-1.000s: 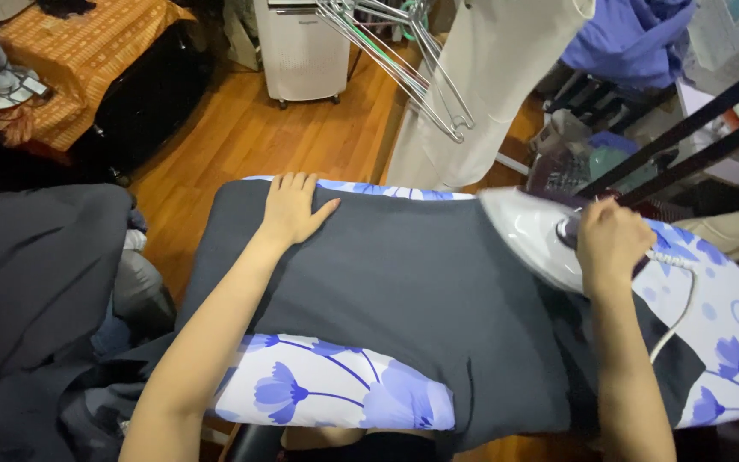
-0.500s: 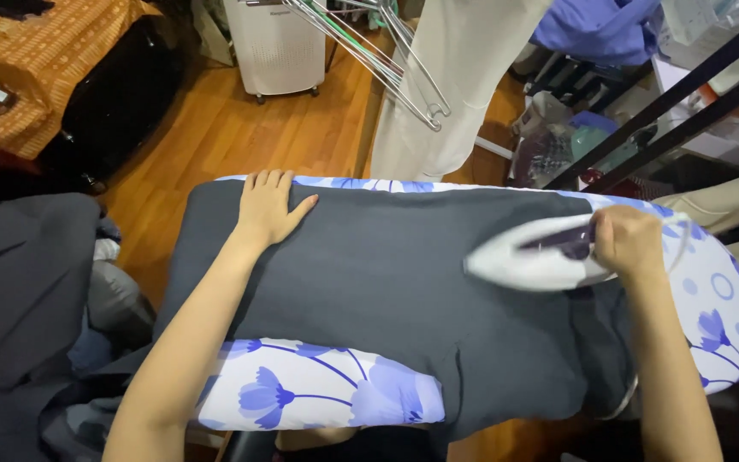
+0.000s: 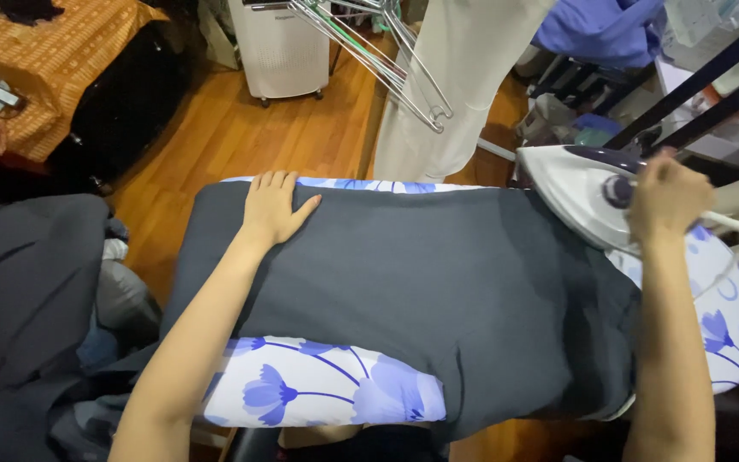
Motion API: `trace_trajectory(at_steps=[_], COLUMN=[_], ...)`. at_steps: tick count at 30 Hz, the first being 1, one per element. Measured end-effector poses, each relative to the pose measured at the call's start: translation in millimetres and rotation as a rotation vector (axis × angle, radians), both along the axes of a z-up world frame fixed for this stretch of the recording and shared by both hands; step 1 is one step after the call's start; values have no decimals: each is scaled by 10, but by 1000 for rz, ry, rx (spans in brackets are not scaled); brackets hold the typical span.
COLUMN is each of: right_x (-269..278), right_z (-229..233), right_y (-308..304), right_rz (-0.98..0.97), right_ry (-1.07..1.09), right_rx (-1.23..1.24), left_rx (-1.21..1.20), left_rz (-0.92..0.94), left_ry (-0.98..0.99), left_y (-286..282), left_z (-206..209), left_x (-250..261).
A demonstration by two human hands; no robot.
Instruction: Ironing a pair of grey trousers on an ironing board to remove wrinkles.
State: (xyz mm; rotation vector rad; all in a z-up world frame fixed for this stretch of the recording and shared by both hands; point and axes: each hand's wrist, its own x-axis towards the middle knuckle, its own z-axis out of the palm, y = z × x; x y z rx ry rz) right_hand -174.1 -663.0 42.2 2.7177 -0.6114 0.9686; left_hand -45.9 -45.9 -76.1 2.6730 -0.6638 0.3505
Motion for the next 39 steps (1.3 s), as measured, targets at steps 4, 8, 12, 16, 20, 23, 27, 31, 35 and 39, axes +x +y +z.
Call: trace_trajectory(at_steps=[4,8,12,16,20,23,27,31,35,39], right_x=[-416,-700,-831,-533,-268,-360,-648,-729,-533,-405], right_z=[-154,-397,-254,-486,-430,-368,-414,-521,-742,-730], right_y=[-664,-729,56,-174,-141,-214,-747,-1028,-1250,-1314], right_rz=[101,298,676,111,-328,-249,399,653,-176,-421], right_ry=[-213,-31,-37,64,53,63,105,30,-7,55], right_rx=[19,-379,-75,-324,-342,-311,-406,-131,-484,-418], left_rx=[22,16,37,66,57,64,75,64,69,58], left_rz=[14,11,24,29,30,31,25,32,41,32], left_ry=[33,-22,-29,6,31,48,63,65,84,51], left_y=[-4,-17,-17,-8,-21,-14,-4,-12,-22,-11], left_z=[-40,-54,-50,-13,8,-8,23,37,45,14], left_x=[9,19,3,2,-4,-5,-7,-24,-21,-12])
